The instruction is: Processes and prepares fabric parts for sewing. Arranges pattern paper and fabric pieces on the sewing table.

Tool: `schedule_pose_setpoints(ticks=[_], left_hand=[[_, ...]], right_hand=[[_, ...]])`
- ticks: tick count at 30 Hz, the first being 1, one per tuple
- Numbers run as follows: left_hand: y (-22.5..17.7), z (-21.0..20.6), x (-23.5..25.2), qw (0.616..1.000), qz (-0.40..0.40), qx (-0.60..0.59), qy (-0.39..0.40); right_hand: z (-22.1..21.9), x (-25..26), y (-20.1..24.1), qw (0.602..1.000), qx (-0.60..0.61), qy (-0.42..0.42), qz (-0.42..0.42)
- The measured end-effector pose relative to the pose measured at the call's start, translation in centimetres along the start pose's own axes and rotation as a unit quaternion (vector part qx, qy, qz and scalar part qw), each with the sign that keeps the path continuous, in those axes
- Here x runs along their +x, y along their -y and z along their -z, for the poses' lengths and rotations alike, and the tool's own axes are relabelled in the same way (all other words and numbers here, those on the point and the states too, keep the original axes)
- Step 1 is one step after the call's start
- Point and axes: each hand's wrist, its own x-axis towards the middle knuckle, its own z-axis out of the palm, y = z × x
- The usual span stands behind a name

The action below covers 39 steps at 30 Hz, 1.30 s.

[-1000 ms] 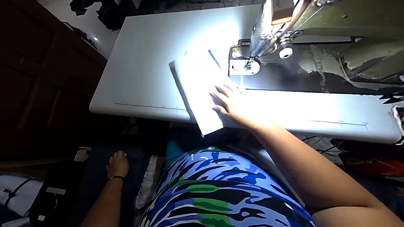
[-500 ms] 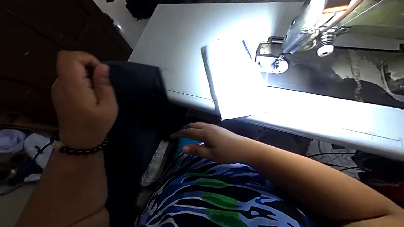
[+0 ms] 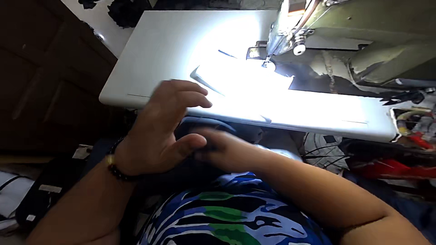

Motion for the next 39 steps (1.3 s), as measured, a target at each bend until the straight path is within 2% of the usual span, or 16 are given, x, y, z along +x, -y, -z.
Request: schedule_pose_setpoints(ticks=[2,3,5,7,11,15,18,21,22,24,27,30,33,35,37,39], left_hand=[[1.6,-1.2,0.1,0.984,-0.002,-0.137,0.116],[2.4,-2.4,0.0,0.962,0.002,-0.208,0.179],[3.3,-4.6,-0.5,0.909,0.025,-0.308,0.281],[3.4,-5.7,-0.5,0.883,0.046,-0.325,0.334],[3.7,-8.4,0.9,0.952,0.025,-0.206,0.225],[4.0,-10.0,3.5,0.947,0.04,-0.278,0.158],[3.2,-10.5,5.1,0.889,0.042,-0.41,0.2],[2.9,-11.6,6.1,0.77,0.1,-0.563,0.284],[3.1,-12.1,6.1,0.752,0.128,-0.575,0.296],[3.9,-12.6,5.6,0.766,0.169,-0.538,0.31],[4.8,-12.5,3.6,0.858,0.174,-0.389,0.286],[2.9,-13.7,2.6,0.915,0.19,-0.313,0.171],[1.1,-15.2,3.4,0.952,0.152,-0.257,0.068],[1.6,-15.5,3.7,0.978,0.119,-0.165,0.04],[3.8,-14.7,3.2,0.987,0.106,-0.088,0.082],[6.8,-12.8,1.8,0.972,0.145,-0.108,0.149]], right_hand=[[0.4,-1.4,1.3,0.976,-0.17,0.117,0.074],[1.1,-2.4,1.7,0.962,-0.22,0.124,0.107],[3.7,-4.9,2.3,0.947,-0.286,0.082,0.121],[6.5,-7.9,2.6,0.932,-0.349,0.008,0.098],[11.2,-14.4,4.2,0.899,-0.429,-0.09,0.023],[13.3,-19.9,6.8,0.859,-0.454,-0.218,-0.092],[14.1,-20.2,7.0,0.837,-0.464,-0.258,-0.131],[13.9,-18.3,7.5,0.835,-0.477,-0.209,-0.176],[14.0,-17.6,7.5,0.843,-0.478,-0.185,-0.162],[14.4,-16.5,6.8,0.854,-0.486,-0.162,-0.093],[15.5,-15.4,4.1,0.847,-0.507,-0.16,-0.011],[13.7,-12.0,2.9,0.834,-0.531,-0.147,-0.007],[10.4,-8.1,2.5,0.82,-0.558,-0.127,0.0],[9.6,-7.1,2.7,0.809,-0.578,-0.104,0.009],[10.6,-8.0,2.8,0.814,-0.569,-0.111,0.025],[13.0,-10.7,1.8,0.833,-0.541,-0.119,0.005]])
